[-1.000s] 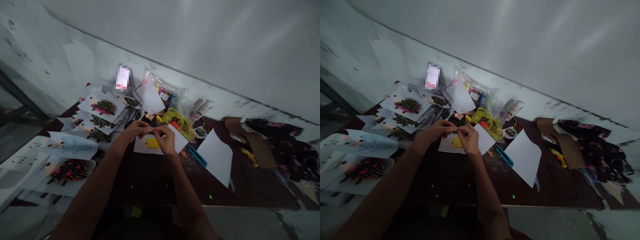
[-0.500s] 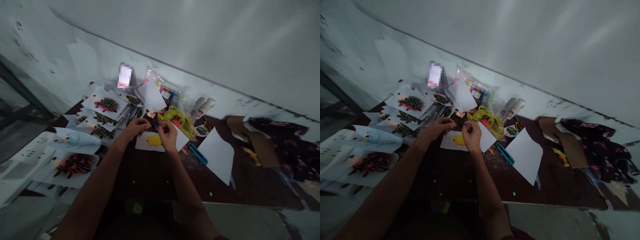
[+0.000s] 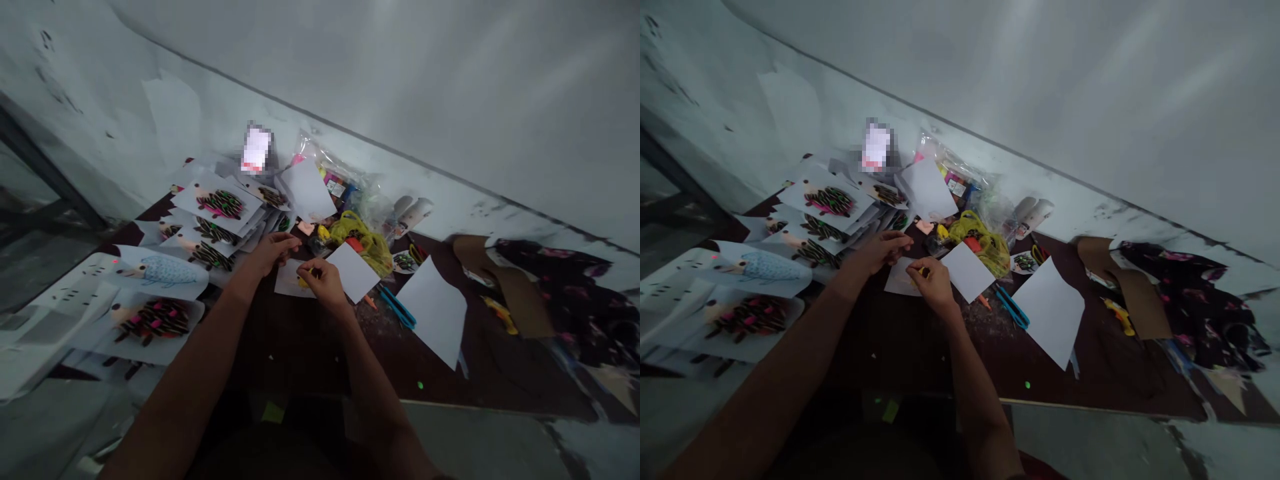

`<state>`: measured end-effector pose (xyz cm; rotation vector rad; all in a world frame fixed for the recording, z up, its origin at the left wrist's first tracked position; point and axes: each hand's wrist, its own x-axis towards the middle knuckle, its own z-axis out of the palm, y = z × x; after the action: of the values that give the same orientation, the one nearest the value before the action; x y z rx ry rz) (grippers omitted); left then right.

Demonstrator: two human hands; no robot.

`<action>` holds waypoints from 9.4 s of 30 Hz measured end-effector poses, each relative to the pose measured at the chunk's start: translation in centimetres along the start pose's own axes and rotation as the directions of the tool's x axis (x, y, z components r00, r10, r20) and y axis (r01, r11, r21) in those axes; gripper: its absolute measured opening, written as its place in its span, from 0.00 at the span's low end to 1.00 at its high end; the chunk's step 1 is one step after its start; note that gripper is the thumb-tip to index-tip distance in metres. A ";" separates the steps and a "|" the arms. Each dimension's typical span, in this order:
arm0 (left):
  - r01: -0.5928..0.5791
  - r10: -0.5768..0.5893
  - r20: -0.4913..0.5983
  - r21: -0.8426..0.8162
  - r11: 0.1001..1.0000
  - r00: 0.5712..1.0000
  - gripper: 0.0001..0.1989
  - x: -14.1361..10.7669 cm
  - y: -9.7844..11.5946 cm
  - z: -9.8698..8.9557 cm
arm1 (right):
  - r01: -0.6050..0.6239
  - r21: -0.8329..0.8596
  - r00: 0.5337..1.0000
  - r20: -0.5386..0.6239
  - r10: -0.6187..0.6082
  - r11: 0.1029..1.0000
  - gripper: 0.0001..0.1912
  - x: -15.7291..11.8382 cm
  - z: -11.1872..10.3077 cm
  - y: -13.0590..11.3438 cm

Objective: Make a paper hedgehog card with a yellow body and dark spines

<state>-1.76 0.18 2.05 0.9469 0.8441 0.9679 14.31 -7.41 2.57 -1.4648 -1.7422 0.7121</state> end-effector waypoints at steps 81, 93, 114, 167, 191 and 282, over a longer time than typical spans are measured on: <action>0.082 -0.063 -0.071 0.312 0.946 0.995 0.08 1.5 -2.1 -0.1 | 0.274 -0.560 0.961 0.131 -0.243 0.782 0.19 -2.5 2.5 0.1; -0.015 -0.014 0.089 0.311 0.950 0.996 0.10 0.3 -0.7 -0.1 | 0.058 -0.178 0.967 -0.236 -0.100 0.982 0.12 -0.3 -0.7 1.7; -0.032 0.022 0.028 0.446 0.894 0.999 0.09 0.2 0.2 -0.5 | 0.043 -0.119 0.958 -0.276 -0.075 0.992 0.10 -1.2 -1.5 1.2; -0.121 0.121 0.093 0.960 0.253 0.988 0.17 1.1 -1.6 -0.7 | 0.128 -0.831 0.991 0.133 -0.031 0.541 0.15 -7.7 1.7 -0.9; -0.099 0.096 0.077 0.960 0.260 0.992 0.18 1.1 -1.7 -0.7 | 0.121 -0.849 0.986 0.165 0.039 0.514 0.20 -8.4 1.4 -1.4; -0.271 0.206 0.218 0.329 0.905 0.954 0.13 -0.7 -0.1 2.5 | -0.129 0.621 0.963 -0.107 0.247 0.773 0.10 -0.1 -1.6 0.2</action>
<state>0.28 -1.14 2.96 1.4573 0.7743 0.9367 15.70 -7.57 3.30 -1.1991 -1.0722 1.0901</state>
